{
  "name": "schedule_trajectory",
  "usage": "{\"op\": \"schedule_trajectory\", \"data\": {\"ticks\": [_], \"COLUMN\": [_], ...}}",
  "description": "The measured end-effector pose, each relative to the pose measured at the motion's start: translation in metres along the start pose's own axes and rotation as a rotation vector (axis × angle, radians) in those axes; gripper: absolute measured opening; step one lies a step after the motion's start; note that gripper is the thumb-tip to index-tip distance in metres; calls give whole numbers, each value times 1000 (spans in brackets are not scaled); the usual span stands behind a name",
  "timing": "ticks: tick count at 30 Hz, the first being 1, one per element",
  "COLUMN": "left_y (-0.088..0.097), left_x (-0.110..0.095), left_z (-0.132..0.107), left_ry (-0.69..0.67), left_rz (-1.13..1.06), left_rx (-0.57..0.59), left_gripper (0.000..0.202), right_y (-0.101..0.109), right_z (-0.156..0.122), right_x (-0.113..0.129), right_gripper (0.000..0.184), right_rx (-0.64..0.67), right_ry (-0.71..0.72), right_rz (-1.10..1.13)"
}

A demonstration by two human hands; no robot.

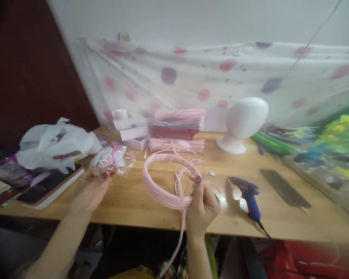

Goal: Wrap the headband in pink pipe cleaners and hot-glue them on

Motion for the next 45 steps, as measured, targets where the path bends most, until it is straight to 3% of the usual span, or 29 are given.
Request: {"op": "schedule_trajectory", "data": {"ticks": [7,11,17,21,24,25,27,30,34,38,42,45], "left_y": [-12,-29,-44,-39,-39,-51,-56,-66,-70,-71,-60,-44], "left_x": [-9,-30,-57,-68,-59,-46,-31,-16,-36,-57,-66,-69], "left_z": [3,7,11,20,39,45,53,52,40,25,22,19], "left_ry": [-114,-277,-404,-507,-511,-508,-519,-613,-818,-939,-861,-741], "left_rz": [280,491,562,655,783,994,1128,1297,1220,1136,1132,1007], "left_rx": [80,143,235,133,112,221,295,418,324,224,178,202], "left_gripper": [51,51,52,59,55,48,20,14,45,57,57,43], "right_y": [-3,-6,-3,-4,-5,-6,-7,-8,-10,-19,-40,-51], "right_z": [0,0,1,0,0,0,1,1,0,-2,-9,-15], "right_x": [-7,-7,5,13,18,20,24,28,27,22,5,-20], "right_gripper": [36,35,38,37,35,35,35,36,35,34,38,36], "right_rx": [17,43,13,16,19,22,25,30,50,111,236,234], "right_ry": [-23,-29,-1,10,28,37,53,69,67,63,-12,-234], "right_rz": [12,27,4,16,34,35,26,6,5,-6,-3,124]}}
Point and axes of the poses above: each hand's wrist, its own z-axis towards the middle knuckle, its own y-axis out of the back of the hand, x = y × z, the point moved 10 cm from there along z, towards the middle knuckle, and after that the axes turned 6 degrees about z, right-handed, at the moved point
